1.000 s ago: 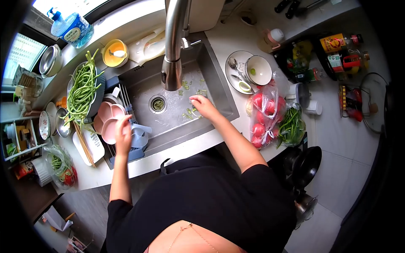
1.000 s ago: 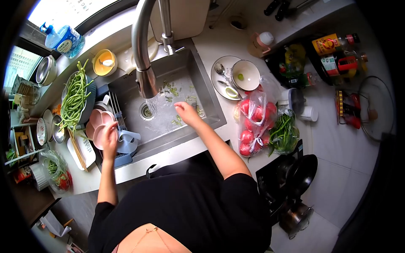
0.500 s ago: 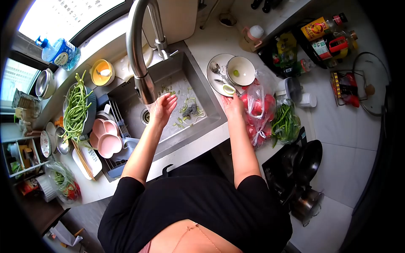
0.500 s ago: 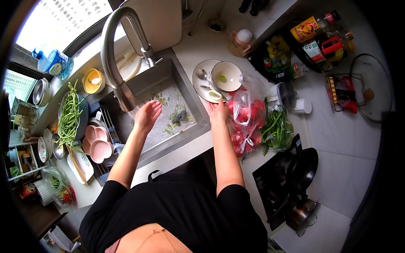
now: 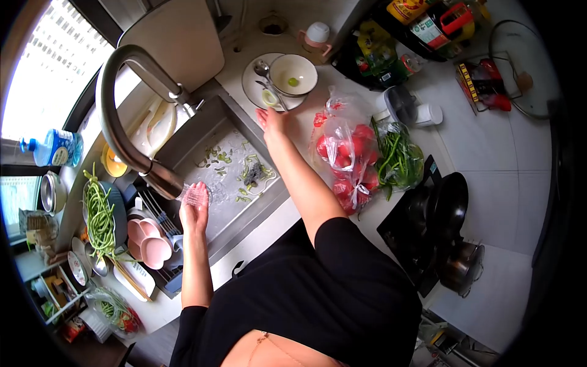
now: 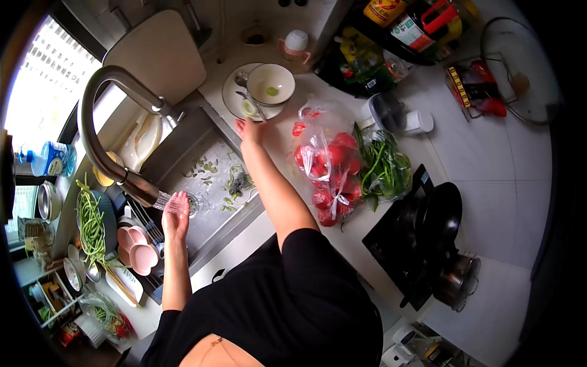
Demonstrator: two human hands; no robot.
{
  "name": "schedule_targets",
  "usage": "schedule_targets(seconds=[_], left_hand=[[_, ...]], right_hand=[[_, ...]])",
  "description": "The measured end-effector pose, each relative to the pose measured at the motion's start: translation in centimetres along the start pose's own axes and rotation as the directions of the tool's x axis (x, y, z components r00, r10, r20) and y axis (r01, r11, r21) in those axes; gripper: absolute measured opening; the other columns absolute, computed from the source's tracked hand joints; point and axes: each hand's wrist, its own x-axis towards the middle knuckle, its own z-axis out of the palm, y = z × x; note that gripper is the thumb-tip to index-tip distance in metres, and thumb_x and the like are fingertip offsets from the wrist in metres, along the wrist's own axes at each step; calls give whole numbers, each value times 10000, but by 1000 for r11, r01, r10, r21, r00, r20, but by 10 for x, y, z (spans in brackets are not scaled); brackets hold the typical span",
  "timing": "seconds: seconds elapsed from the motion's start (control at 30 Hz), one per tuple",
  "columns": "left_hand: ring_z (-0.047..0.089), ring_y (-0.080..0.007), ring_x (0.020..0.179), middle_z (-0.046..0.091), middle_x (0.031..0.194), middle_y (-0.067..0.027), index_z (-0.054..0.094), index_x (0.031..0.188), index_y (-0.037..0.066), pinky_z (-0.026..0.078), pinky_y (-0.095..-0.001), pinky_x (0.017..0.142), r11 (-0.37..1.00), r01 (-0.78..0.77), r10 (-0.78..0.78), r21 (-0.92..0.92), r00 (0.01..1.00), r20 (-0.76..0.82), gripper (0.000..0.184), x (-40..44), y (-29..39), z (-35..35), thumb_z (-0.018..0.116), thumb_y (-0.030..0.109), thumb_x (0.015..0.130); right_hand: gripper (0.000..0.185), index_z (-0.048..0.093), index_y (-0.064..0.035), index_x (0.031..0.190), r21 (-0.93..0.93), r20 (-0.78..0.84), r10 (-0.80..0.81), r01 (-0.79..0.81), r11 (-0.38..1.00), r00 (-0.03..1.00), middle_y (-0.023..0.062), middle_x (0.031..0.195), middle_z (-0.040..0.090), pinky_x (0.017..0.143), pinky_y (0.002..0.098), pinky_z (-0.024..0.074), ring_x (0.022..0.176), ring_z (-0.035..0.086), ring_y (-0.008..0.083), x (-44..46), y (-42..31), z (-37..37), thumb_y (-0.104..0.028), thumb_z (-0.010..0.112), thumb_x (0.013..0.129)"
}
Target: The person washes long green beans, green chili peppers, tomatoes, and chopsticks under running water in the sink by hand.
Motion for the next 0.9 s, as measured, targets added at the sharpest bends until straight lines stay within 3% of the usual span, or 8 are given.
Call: schedule_targets(seconds=[0.33,0.47,0.5,0.57,0.67,0.77,0.83,0.9], left_hand=[[457,-314,1176,458,1254,-217,457,1158,-64,407,-407,990,999,28,-32,45,995,98,300,-1,-3,33,456,108,912],[461,-297,1166,492,1234,-165,499,1153,-20,403,-415,971,963,29,-69,269,988,140,330,-3,-6,46,516,186,896],[448,-295,1175,476,1256,-153,496,1173,-5,385,-421,981,938,10,-72,347,983,166,353,-3,-8,43,524,208,892],[443,-284,1163,445,1298,-107,490,1216,49,374,-423,961,767,-45,-34,640,993,112,419,-14,-12,53,545,288,876],[441,-235,1170,447,1307,-73,497,1224,96,376,-399,946,536,-49,-11,843,998,64,392,-13,-15,44,517,299,890],[472,-234,1147,498,1255,-96,511,1197,68,384,-382,952,674,-72,-51,735,988,144,361,-15,-15,31,492,279,905],[498,-242,1121,532,1209,-113,520,1171,46,391,-376,958,770,-60,-98,635,973,211,344,-11,-13,21,482,268,911],[530,-265,1088,567,1153,-148,528,1136,2,399,-377,969,839,-16,-104,544,976,190,336,-11,-10,18,465,250,918]], right_hand=[[640,43,-83,1335,-61,97,-26,32,998,995,219,983,548,705,362,547,839,615,268,39,22,42,-26,482,872],[809,-4,-69,1380,-401,267,-33,142,905,963,186,1055,527,736,352,530,899,596,260,22,19,6,-56,586,828],[800,85,-57,1396,-567,277,-58,212,796,959,170,1128,527,828,376,487,1019,552,279,-10,9,-9,-123,627,811],[623,354,11,1276,-760,609,-101,615,212,787,212,1192,504,900,365,439,1074,519,331,-41,1,-58,-185,651,765],[340,568,-24,1060,-599,793,-125,800,14,596,188,1169,531,951,382,390,1113,490,331,-115,-58,-99,-165,640,759],[330,562,-29,1059,-519,843,-318,811,-270,434,168,1169,532,948,397,394,1102,493,337,-140,-111,-129,-104,638,747],[425,522,-41,1142,-553,830,-297,622,-555,473,175,1250,474,996,425,340,1188,421,317,-149,-142,-148,-126,647,744],[493,506,-63,1194,-570,797,-274,520,-636,538,127,1350,397,1017,423,315,1278,322,302,-163,-162,-162,-143,660,732]])
